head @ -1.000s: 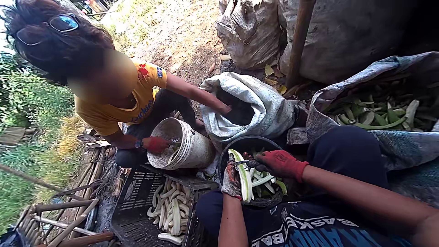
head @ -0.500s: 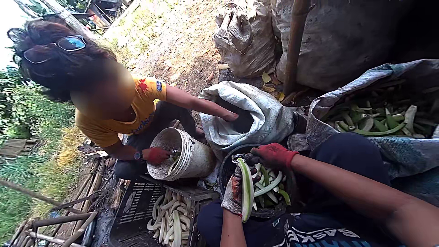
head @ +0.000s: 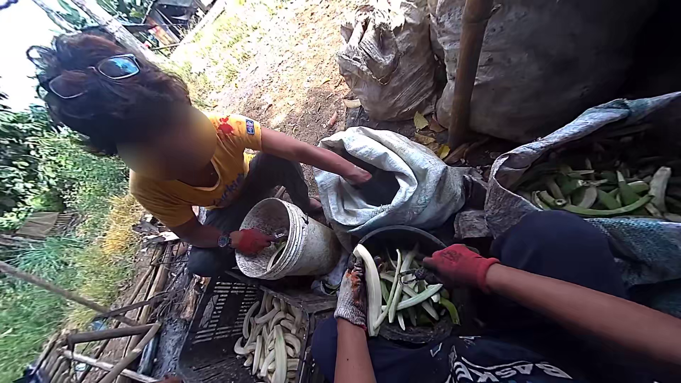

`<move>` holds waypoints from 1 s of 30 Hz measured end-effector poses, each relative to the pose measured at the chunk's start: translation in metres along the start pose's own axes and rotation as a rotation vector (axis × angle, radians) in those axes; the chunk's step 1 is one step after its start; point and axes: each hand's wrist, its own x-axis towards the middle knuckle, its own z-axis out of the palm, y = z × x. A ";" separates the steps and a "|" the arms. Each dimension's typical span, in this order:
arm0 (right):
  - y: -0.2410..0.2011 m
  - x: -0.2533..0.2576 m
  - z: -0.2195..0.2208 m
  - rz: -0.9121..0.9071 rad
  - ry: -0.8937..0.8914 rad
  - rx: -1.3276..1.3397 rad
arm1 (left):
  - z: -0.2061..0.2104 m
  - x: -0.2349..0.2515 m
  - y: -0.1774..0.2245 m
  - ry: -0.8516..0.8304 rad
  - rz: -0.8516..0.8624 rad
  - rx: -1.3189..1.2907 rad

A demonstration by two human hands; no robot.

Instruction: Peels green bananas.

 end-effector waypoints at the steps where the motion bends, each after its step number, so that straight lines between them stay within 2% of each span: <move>1: 0.004 -0.001 0.002 0.030 0.012 0.028 | 0.000 -0.001 0.002 0.005 -0.015 -0.034; 4: 0.004 -0.007 0.009 0.019 0.103 0.140 | 0.002 -0.003 0.001 -0.004 -0.043 -0.118; 7: -0.001 -0.003 0.021 -0.082 0.228 0.280 | 0.021 -0.011 0.004 0.052 -0.001 -0.045; 11: -0.017 0.000 0.033 -0.264 0.277 0.349 | 0.018 -0.012 -0.003 -0.101 0.096 -0.038; 13: -0.026 -0.001 0.027 -0.253 0.274 0.303 | 0.050 -0.041 0.018 -0.088 0.058 -0.008; 14: -0.029 0.000 0.023 -0.216 0.278 0.270 | 0.084 -0.062 0.037 0.079 -0.009 0.035; 15: -0.031 0.003 0.019 -0.172 0.286 0.244 | 0.100 -0.073 0.045 0.174 -0.033 0.098; 16: -0.031 0.008 0.014 -0.130 0.298 0.225 | 0.089 -0.070 0.039 0.122 0.022 0.184; 17: -0.030 0.012 0.009 -0.100 0.317 0.209 | 0.068 -0.062 0.028 0.000 0.103 0.237; 18: -0.029 0.017 0.005 -0.076 0.336 0.195 | 0.047 -0.049 0.016 -0.093 0.123 0.201; 19: -0.026 0.021 0.000 -0.056 0.354 0.193 | 0.040 -0.044 0.012 -0.113 0.069 0.146; 22: -0.016 0.028 -0.019 0.030 0.383 0.198 | 0.038 -0.046 0.013 -0.116 -0.117 0.165; 25: -0.005 0.025 -0.031 0.118 0.417 0.201 | 0.041 -0.054 0.017 -0.064 -0.124 0.222; 27: -0.003 0.020 -0.029 0.080 0.416 0.192 | 0.028 -0.042 0.010 -0.061 -0.072 0.239; 30: -0.004 0.012 -0.015 -0.103 0.317 0.149 | 0.018 -0.029 0.006 -0.031 -0.007 0.255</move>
